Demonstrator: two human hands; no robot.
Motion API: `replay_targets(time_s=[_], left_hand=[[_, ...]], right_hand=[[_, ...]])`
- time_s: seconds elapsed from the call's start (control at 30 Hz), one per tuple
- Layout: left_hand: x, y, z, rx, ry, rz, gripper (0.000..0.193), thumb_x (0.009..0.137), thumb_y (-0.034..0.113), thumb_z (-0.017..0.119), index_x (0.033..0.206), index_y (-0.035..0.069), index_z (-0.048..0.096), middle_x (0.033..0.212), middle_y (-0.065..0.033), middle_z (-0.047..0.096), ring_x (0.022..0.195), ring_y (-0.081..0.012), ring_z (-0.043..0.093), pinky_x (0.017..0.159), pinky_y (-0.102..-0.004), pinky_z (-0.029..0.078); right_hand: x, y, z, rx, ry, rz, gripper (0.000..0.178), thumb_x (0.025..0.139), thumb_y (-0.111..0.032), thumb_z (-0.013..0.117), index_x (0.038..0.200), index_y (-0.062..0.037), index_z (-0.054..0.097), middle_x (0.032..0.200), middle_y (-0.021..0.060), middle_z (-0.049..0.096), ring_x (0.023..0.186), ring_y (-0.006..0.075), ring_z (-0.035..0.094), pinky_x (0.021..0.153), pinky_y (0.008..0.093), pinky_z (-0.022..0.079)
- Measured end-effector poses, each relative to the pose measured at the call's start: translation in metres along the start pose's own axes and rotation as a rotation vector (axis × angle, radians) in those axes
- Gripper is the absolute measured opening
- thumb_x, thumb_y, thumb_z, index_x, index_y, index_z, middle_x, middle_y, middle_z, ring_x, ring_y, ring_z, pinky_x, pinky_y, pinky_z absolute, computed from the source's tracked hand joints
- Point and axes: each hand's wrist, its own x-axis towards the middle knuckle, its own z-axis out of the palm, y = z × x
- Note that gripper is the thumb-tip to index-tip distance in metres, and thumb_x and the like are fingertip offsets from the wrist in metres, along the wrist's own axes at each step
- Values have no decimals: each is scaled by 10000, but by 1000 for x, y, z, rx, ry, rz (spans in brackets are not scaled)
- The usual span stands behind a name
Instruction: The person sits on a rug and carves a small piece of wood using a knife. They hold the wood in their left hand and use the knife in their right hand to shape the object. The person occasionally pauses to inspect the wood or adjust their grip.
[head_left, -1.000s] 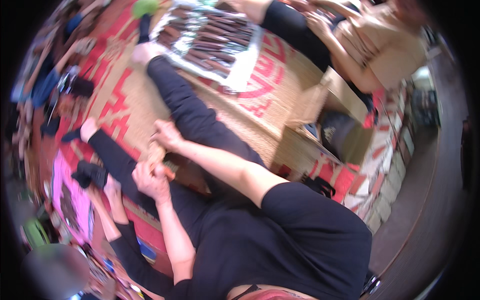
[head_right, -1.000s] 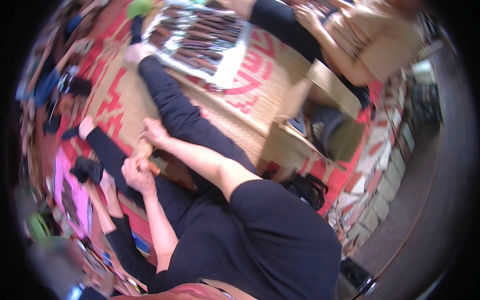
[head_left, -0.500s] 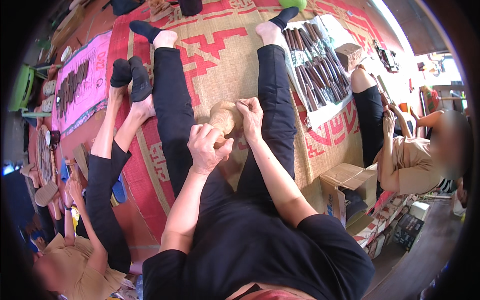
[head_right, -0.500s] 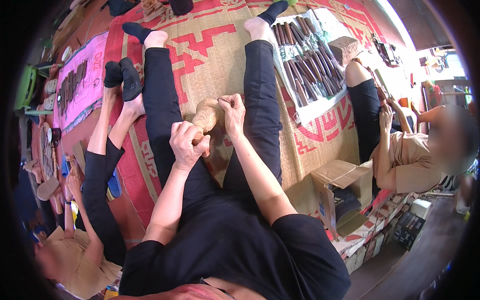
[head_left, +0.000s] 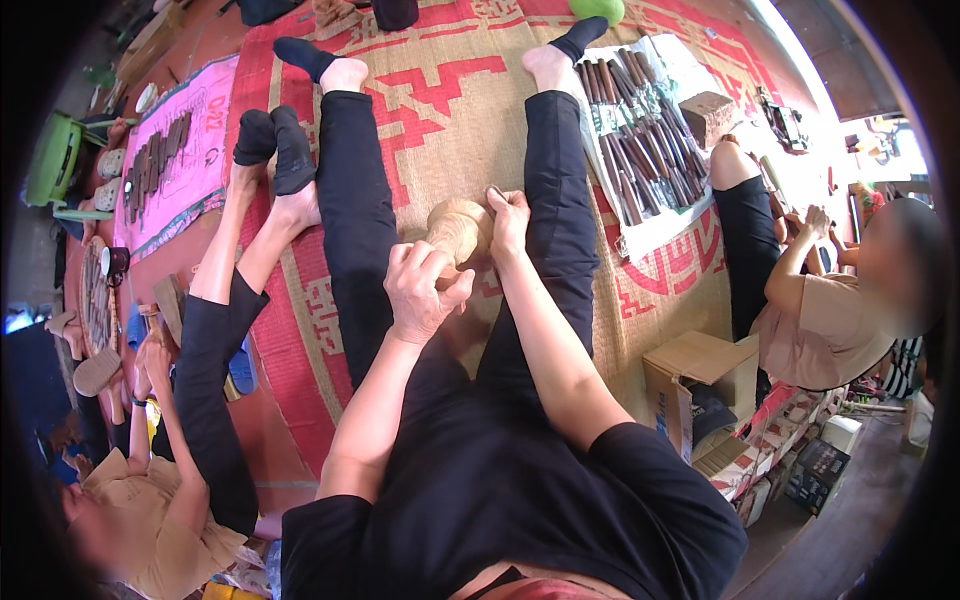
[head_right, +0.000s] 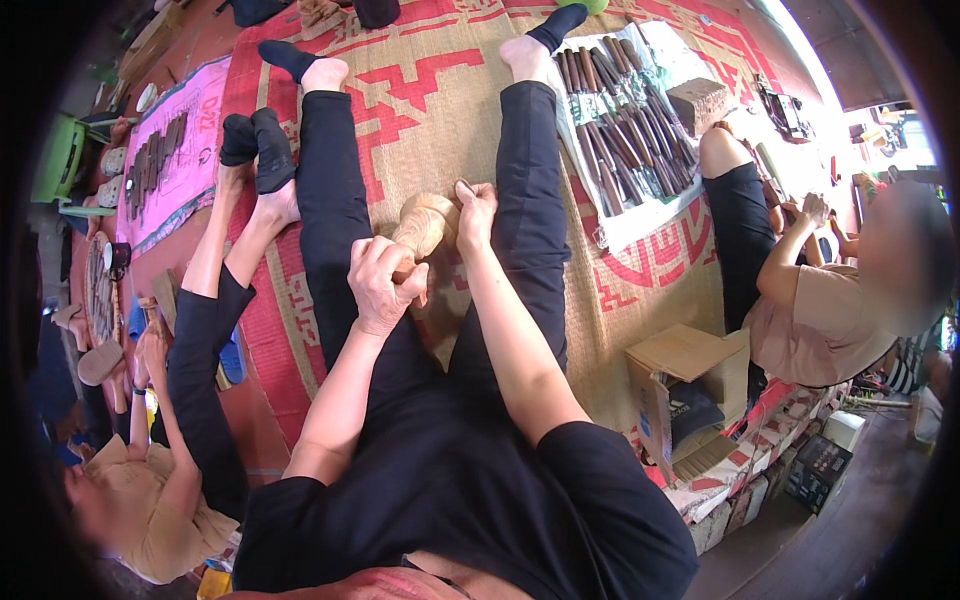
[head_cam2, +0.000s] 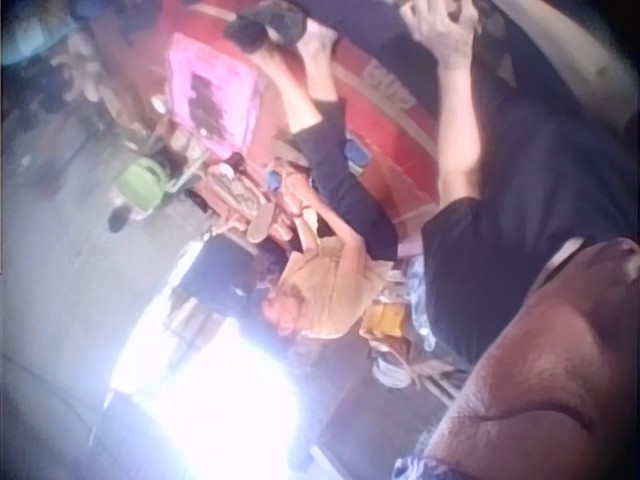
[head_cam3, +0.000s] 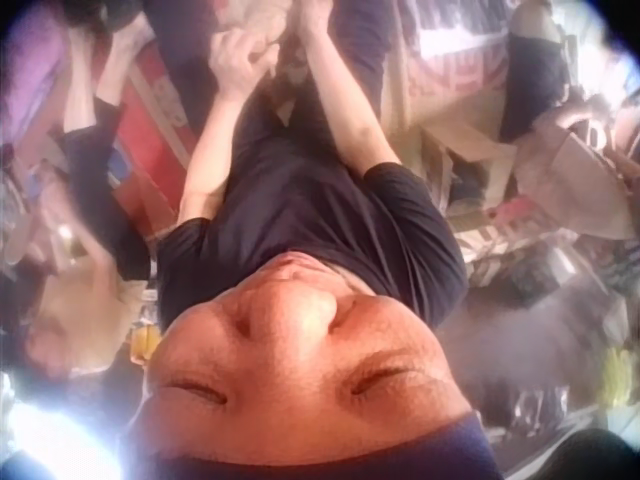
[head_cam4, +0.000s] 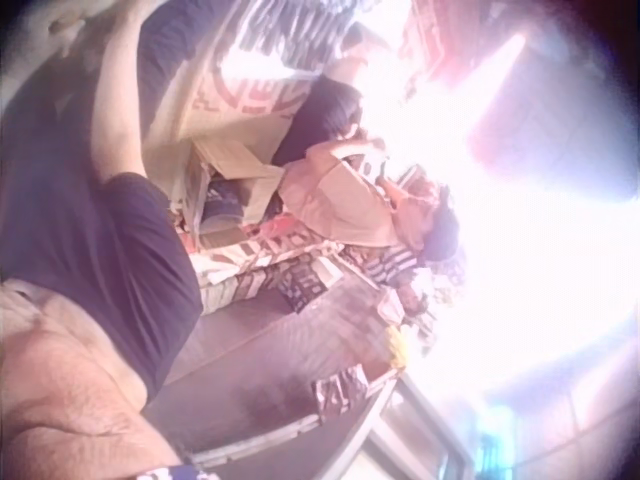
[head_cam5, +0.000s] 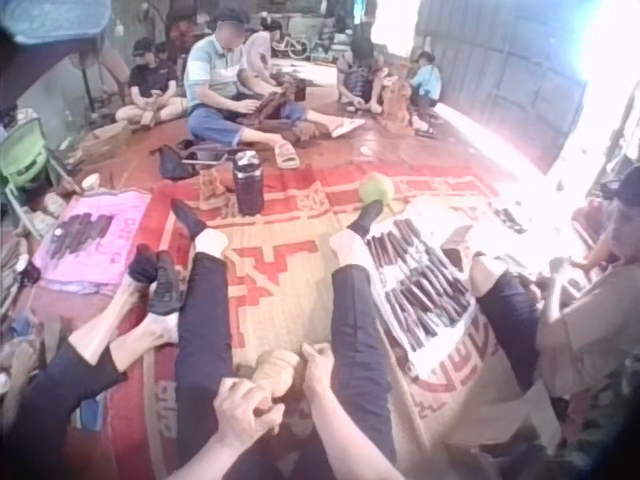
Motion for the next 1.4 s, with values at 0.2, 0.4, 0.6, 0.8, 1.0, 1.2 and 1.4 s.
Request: replay_targets(time_s=[0.2, 0.4, 0.6, 0.8, 1.0, 1.2, 1.4], left_hand=[[-1, 3, 3, 32, -2, -19, 286, 745, 342, 729, 697, 90, 602, 710, -45, 541, 741, -276, 523, 697, -379, 460], [2, 8, 9, 26, 3, -8, 311, 752, 370, 733, 716, 87, 608, 722, -55, 534, 740, -280, 522, 699, -380, 461], [-7, 5, 4, 41, -10, -30, 304, 749, 357, 738, 737, 83, 607, 734, -58, 533, 738, -280, 521, 693, -383, 460], [-6, 7, 5, 39, -16, -19, 298, 754, 347, 739, 752, 79, 609, 758, -61, 539, 715, -274, 521, 675, -383, 454], [7, 13, 5, 109, -34, -4, 317, 787, 389, 718, 748, 92, 613, 738, -48, 528, 715, -254, 523, 693, -381, 422], [14, 0, -12, 211, -2, 3, 201, 819, 290, 686, 740, 117, 624, 721, -22, 546, 719, -211, 574, 778, -360, 379], [18, -22, -16, -71, 7, -156, 187, 927, 172, 539, 796, 44, 573, 744, -101, 552, 698, -306, 593, 640, -402, 463]], right_hand=[[-45, -22, -3, -205, -187, -138, 127, 854, -53, 673, 810, -12, 561, 879, 32, 628, 800, 104, 530, 768, 253, 439], [-14, -10, -5, -501, -13, -219, 174, 821, -74, 689, 797, 5, 535, 795, 91, 596, 772, 165, 538, 736, 290, 443], [-3, 4, -12, -8, -81, -70, 187, 874, -129, 673, 817, -31, 523, 807, 4, 571, 782, 105, 502, 731, 263, 427], [-42, -9, -12, -365, -94, -173, 192, 864, -114, 666, 796, -28, 508, 730, 23, 516, 740, 115, 461, 684, 283, 409], [-4, 9, -7, -407, 84, -274, 185, 848, -117, 686, 775, -57, 527, 740, -28, 491, 684, 76, 416, 626, 246, 372], [-43, -27, 6, -53, -81, -13, 165, 902, -153, 659, 828, -90, 526, 797, -7, 553, 670, 63, 478, 581, 222, 405], [-21, -29, 13, -566, -176, -120, 232, 823, -180, 718, 807, -33, 540, 727, 86, 610, 677, 163, 579, 602, 323, 460]])
